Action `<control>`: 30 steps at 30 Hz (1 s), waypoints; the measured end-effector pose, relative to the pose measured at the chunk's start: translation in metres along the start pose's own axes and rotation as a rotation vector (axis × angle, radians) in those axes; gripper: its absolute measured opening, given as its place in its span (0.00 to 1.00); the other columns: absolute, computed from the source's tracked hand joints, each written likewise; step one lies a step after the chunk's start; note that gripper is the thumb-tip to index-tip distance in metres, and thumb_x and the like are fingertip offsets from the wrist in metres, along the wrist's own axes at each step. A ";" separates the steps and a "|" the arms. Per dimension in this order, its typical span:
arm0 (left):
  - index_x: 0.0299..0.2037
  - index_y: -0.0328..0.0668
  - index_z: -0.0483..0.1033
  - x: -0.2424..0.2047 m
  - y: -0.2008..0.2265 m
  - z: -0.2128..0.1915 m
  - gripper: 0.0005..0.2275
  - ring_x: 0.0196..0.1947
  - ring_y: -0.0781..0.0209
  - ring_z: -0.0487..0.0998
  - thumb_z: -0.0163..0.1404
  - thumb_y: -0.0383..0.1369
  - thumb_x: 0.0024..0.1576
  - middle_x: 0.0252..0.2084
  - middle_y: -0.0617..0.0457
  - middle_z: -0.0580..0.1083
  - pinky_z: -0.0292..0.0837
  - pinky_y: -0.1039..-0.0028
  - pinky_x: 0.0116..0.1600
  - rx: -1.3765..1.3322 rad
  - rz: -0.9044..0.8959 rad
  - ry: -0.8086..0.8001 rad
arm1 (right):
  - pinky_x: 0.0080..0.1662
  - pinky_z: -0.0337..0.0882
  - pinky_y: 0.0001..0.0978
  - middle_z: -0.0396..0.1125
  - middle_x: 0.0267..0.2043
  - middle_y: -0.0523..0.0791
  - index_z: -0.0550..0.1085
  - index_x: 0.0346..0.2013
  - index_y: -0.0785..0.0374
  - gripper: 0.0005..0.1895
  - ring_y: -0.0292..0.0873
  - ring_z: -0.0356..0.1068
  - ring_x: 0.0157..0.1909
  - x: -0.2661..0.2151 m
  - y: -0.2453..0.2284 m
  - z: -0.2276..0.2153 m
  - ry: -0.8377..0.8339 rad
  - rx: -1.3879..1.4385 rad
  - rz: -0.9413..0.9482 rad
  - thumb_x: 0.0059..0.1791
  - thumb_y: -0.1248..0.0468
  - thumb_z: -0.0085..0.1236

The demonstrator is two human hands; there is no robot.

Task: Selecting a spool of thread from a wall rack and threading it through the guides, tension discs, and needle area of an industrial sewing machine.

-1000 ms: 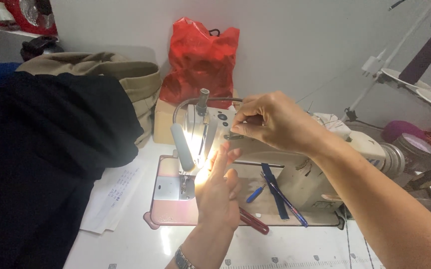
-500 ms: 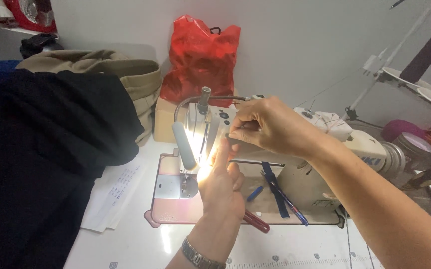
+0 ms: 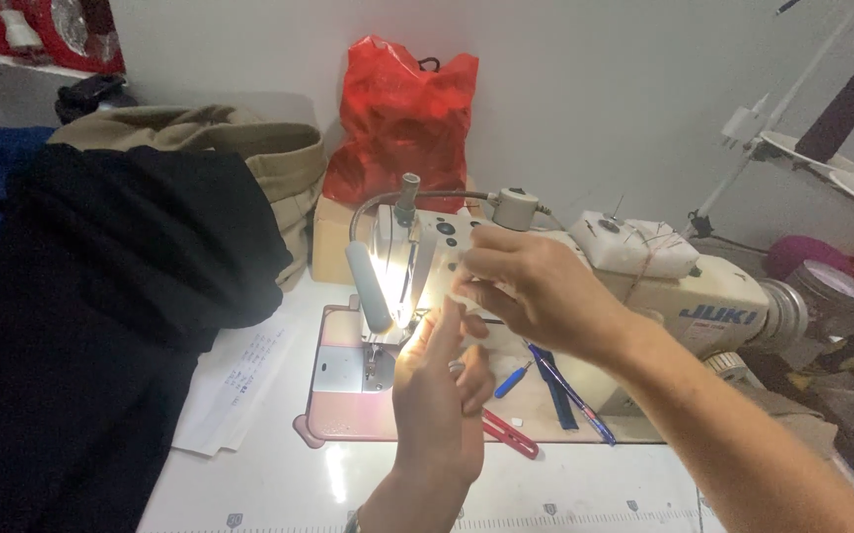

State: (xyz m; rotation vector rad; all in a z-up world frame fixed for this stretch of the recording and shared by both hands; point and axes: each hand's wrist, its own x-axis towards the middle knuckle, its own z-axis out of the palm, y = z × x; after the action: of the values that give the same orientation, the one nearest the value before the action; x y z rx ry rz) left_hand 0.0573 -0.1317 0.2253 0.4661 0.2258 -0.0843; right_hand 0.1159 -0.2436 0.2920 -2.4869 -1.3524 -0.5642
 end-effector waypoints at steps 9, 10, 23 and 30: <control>0.47 0.43 0.74 -0.023 0.028 -0.030 0.13 0.55 0.58 0.71 0.38 0.32 0.60 0.51 0.53 0.76 0.62 0.69 0.50 1.066 0.829 -0.526 | 0.30 0.65 0.35 0.62 0.21 0.45 0.59 0.22 0.64 0.13 0.45 0.61 0.22 -0.062 -0.064 -0.049 0.130 0.713 -0.135 0.51 0.66 0.43; 0.57 0.35 0.67 -0.022 0.035 -0.028 0.15 0.66 0.46 0.63 0.35 0.30 0.63 0.58 0.45 0.71 0.58 0.60 0.66 1.215 1.057 -0.832 | 0.23 0.64 0.38 0.62 0.15 0.45 0.54 0.18 0.62 0.18 0.46 0.59 0.14 -0.072 -0.072 -0.055 0.094 0.978 -0.162 0.50 0.64 0.46; 0.29 0.46 0.78 0.067 0.082 0.065 0.10 0.33 0.49 0.80 0.62 0.38 0.42 0.27 0.54 0.75 0.77 0.53 0.33 2.500 1.289 -0.737 | 0.37 0.69 0.40 0.72 0.27 0.50 0.73 0.33 0.60 0.07 0.54 0.73 0.33 -0.062 -0.010 0.104 -0.559 0.161 0.411 0.49 0.65 0.46; 0.32 0.44 0.76 0.074 0.073 0.069 0.09 0.29 0.44 0.77 0.56 0.24 0.41 0.25 0.50 0.74 0.74 0.52 0.28 2.611 1.168 -0.605 | 0.41 0.62 0.41 0.64 0.23 0.48 0.60 0.32 0.56 0.05 0.54 0.63 0.30 -0.049 -0.002 0.184 -0.325 0.087 0.304 0.44 0.68 0.42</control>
State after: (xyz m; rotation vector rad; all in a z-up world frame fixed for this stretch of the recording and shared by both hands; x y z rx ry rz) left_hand 0.1529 -0.1000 0.3001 3.0001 -1.0287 0.7602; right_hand 0.1297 -0.2058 0.1056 -2.7203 -1.0334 -0.0355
